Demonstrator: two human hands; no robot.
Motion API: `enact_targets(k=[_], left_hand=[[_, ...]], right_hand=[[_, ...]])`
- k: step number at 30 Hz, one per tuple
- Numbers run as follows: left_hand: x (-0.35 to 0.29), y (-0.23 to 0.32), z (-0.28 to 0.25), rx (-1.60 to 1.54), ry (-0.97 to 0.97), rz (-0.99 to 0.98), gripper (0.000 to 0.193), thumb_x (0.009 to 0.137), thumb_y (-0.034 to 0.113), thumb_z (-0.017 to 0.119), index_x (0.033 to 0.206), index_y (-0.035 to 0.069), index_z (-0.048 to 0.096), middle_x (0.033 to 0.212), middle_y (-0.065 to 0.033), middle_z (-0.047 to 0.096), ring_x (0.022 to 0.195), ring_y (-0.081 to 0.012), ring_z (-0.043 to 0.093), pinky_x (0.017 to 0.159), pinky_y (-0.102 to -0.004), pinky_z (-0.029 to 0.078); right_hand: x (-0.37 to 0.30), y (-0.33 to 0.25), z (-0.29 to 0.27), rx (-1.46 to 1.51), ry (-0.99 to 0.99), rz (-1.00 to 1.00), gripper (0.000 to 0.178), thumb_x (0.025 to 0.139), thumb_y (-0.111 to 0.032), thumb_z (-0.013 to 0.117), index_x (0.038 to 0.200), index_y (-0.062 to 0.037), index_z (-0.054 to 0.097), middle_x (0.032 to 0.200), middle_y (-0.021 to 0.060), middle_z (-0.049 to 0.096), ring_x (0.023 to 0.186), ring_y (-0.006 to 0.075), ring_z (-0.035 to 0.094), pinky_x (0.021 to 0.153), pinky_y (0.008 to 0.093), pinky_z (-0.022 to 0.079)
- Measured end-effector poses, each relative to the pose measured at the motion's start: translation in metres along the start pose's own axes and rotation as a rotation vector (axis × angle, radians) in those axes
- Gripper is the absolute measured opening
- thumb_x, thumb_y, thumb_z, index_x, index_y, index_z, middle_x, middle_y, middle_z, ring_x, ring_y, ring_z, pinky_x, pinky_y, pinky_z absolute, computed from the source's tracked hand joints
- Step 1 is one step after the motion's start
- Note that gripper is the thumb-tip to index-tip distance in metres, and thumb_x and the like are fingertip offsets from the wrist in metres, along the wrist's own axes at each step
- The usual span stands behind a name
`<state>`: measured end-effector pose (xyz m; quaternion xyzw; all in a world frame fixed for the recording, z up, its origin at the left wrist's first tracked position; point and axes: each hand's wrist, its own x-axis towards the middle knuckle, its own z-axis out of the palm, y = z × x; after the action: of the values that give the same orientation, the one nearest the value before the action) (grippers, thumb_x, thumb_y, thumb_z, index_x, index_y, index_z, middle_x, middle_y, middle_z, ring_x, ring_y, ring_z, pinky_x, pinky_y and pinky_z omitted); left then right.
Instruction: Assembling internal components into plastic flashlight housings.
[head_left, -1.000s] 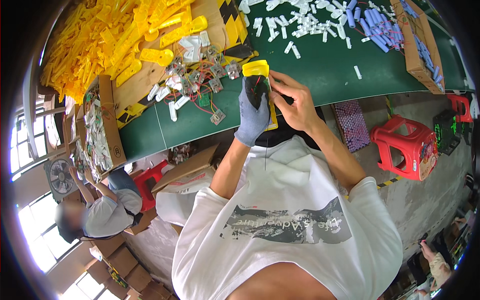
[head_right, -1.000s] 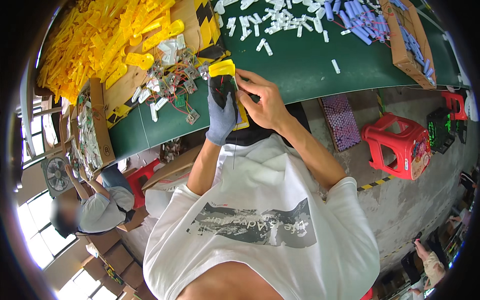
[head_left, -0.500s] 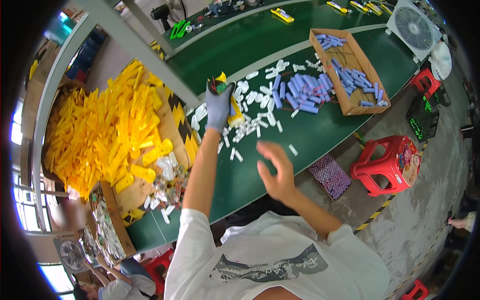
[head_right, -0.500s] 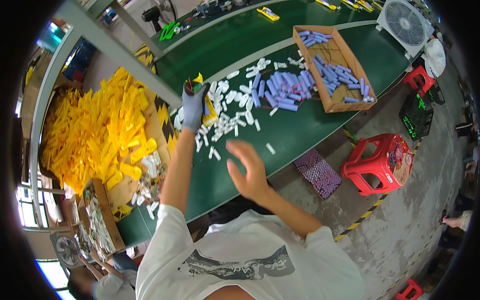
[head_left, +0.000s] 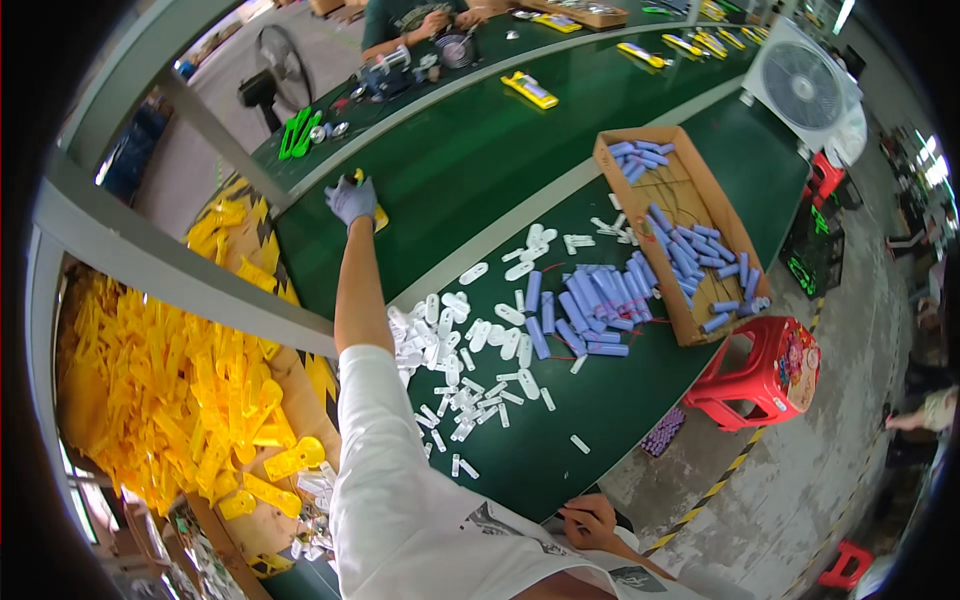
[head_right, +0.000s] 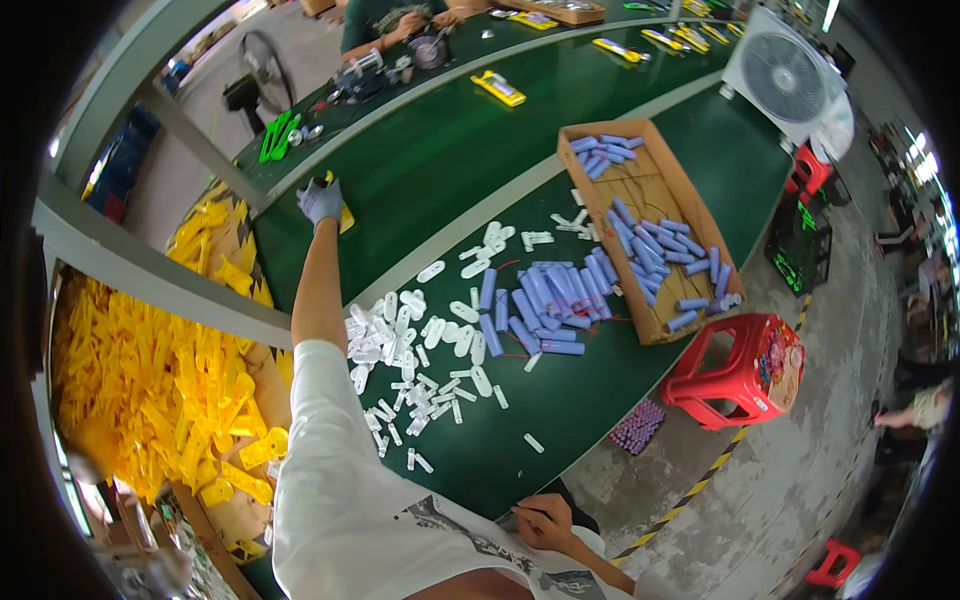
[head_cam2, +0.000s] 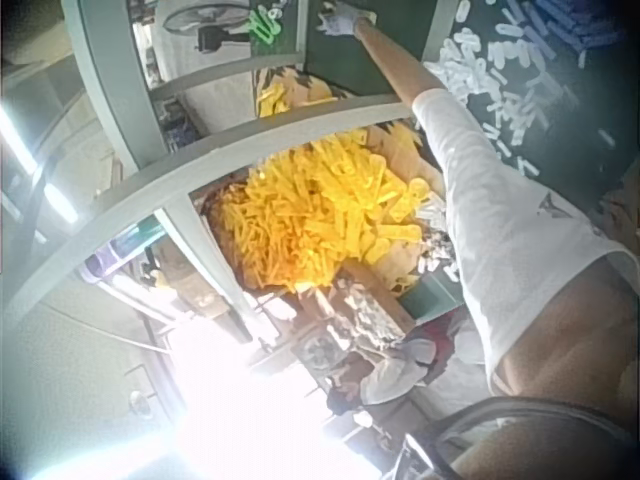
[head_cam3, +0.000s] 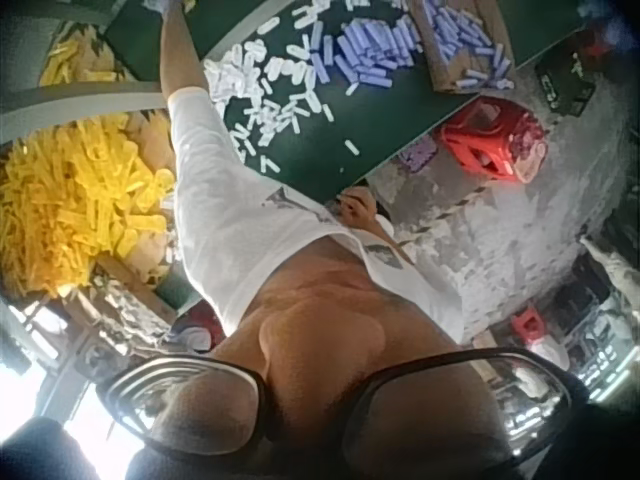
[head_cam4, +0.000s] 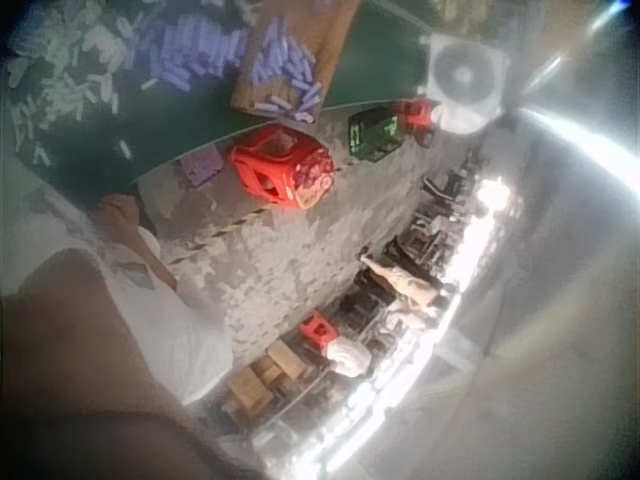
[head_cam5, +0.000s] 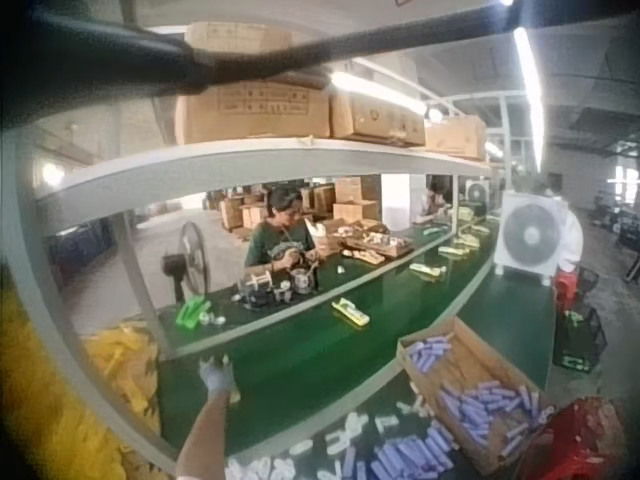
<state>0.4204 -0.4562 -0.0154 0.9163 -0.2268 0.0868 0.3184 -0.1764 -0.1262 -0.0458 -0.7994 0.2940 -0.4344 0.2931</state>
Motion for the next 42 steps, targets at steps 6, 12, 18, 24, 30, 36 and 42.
enact_targets(k=[6,12,18,24,30,36,42], left_hand=[[0.004,0.009,-0.002,-0.004,-0.041,-0.142,0.067,0.074,0.048,0.07,0.128,0.011,0.051,0.127,-0.0222,0.047,0.119,-0.0388,0.047,0.099,-0.0496,0.04],[-0.059,0.038,-0.08,-0.242,0.183,-0.161,0.079,0.076,0.045,0.069,0.129,-0.005,0.037,0.122,-0.0259,0.046,0.114,-0.0397,0.05,0.096,-0.0466,0.043],[-0.305,0.041,-0.227,-0.542,-0.766,0.531,0.063,0.083,0.035,0.064,0.129,-0.002,0.046,0.124,-0.0264,0.054,0.112,-0.0403,0.054,0.1,-0.0416,0.041],[-0.366,-0.073,-0.395,-0.409,-1.08,0.382,0.042,0.081,0.026,0.07,0.119,0.008,0.062,0.111,-0.0115,0.065,0.104,-0.0272,0.061,0.094,-0.0356,0.046],[-0.282,-0.24,-0.383,0.218,-0.34,0.566,0.054,0.074,0.017,0.073,0.126,0.014,0.056,0.128,-0.0151,0.052,0.118,-0.0361,0.048,0.101,-0.0409,0.04],[-0.262,-0.253,-0.358,0.244,-0.301,0.56,0.057,0.071,0.019,0.076,0.122,0.008,0.055,0.125,-0.017,0.055,0.115,-0.0368,0.052,0.098,-0.041,0.042],[-0.299,-0.206,-0.383,-0.679,0.44,0.203,0.042,0.087,0.015,0.066,0.122,0.0,0.049,0.107,-0.013,0.062,0.098,-0.023,0.061,0.085,-0.0339,0.05]], right_hand=[[-0.022,0.018,-0.004,-0.114,-0.326,0.533,0.015,0.075,-0.001,0.064,0.089,-0.0025,0.067,0.083,0.0129,0.061,0.065,0.0296,0.063,0.057,0.0367,0.051],[-0.023,0.027,0.008,-0.039,-0.325,0.47,0.015,0.078,-0.003,0.064,0.092,-0.0011,0.066,0.085,0.0128,0.061,0.062,0.0272,0.063,0.057,0.0355,0.051],[-0.021,0.034,0.015,-0.048,-0.401,0.296,0.016,0.078,-0.005,0.066,0.094,-0.0013,0.067,0.08,0.0135,0.059,0.056,0.0266,0.057,0.052,0.0345,0.046],[-0.025,0.033,0.016,0.133,-0.38,0.258,0.015,0.081,-0.004,0.066,0.095,0.0,0.067,0.073,0.0097,0.059,0.055,0.0193,0.054,0.052,0.0312,0.045],[0.025,-0.014,-0.014,0.354,-0.931,0.236,0.022,0.084,-0.011,0.068,0.104,-0.0036,0.069,0.086,0.0114,0.071,0.073,0.0184,0.068,0.067,0.0269,0.053],[0.095,-0.035,-0.037,0.322,-0.598,0.139,0.018,0.085,-0.01,0.066,0.101,-0.0006,0.069,0.084,0.0092,0.071,0.074,0.0127,0.067,0.067,0.0256,0.051],[0.147,0.014,-0.055,0.173,-0.088,0.269,0.019,0.089,-0.012,0.063,0.101,0.0011,0.068,0.085,0.0111,0.071,0.076,0.0141,0.068,0.066,0.0267,0.052]])
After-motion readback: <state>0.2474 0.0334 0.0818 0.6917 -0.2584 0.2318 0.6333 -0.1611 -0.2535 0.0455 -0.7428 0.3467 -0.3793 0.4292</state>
